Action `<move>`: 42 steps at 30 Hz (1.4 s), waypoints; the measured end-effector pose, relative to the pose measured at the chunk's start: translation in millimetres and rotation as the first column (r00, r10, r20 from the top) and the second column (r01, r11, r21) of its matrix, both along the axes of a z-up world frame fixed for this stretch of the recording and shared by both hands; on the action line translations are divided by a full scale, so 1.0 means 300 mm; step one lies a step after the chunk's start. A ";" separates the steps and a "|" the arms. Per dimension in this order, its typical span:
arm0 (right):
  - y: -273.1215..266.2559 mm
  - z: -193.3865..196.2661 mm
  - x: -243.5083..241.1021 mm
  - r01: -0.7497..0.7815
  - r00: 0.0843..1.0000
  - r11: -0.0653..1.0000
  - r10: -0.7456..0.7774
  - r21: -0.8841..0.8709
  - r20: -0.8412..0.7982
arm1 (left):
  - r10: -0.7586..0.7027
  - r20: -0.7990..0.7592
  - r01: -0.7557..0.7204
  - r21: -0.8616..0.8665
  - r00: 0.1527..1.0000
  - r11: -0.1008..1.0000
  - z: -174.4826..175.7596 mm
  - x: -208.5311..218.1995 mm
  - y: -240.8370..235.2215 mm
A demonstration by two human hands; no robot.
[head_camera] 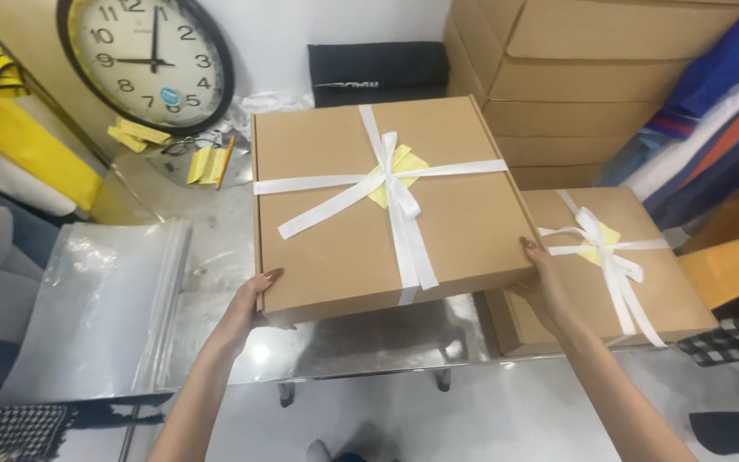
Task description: The person unties a white ribbon on a cardboard box, opens it, and removes a pair of jeans wrapped in bubble wrap. They then unwrap the jeans and place them on a stack of other denim items on the table.
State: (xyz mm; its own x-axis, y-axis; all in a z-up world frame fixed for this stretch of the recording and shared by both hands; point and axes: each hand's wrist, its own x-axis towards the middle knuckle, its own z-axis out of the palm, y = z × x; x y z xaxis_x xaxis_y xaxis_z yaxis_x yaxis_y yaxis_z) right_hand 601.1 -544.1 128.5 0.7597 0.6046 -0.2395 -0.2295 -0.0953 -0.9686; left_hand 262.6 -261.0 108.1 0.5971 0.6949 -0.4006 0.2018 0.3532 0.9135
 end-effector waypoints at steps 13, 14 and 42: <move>0.265 -0.171 -0.350 -0.085 0.983 0.957 0.035 -0.277 -0.180 | 0.027 -0.164 -0.060 -0.197 0.986 0.979 -0.235 -0.318 0.153; 0.273 -0.167 -0.373 -0.076 0.983 0.957 0.025 -0.279 -0.181 | 0.012 -0.161 -0.046 -0.214 0.987 0.976 -0.253 -0.320 0.165; 0.915 -0.463 -0.027 -0.274 0.588 0.825 0.550 -0.494 0.593 | 0.283 -0.199 -0.034 0.762 0.938 0.646 -0.410 -0.003 0.445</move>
State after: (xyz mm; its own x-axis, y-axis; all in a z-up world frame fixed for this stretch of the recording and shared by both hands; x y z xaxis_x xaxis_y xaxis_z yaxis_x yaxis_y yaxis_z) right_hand 593.0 -269.6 -10.4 0.4635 0.8861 0.0001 0.6286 -0.3288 -0.7048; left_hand 261.8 -127.4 -14.9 0.3991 0.9020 0.1643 0.4918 -0.3619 0.7919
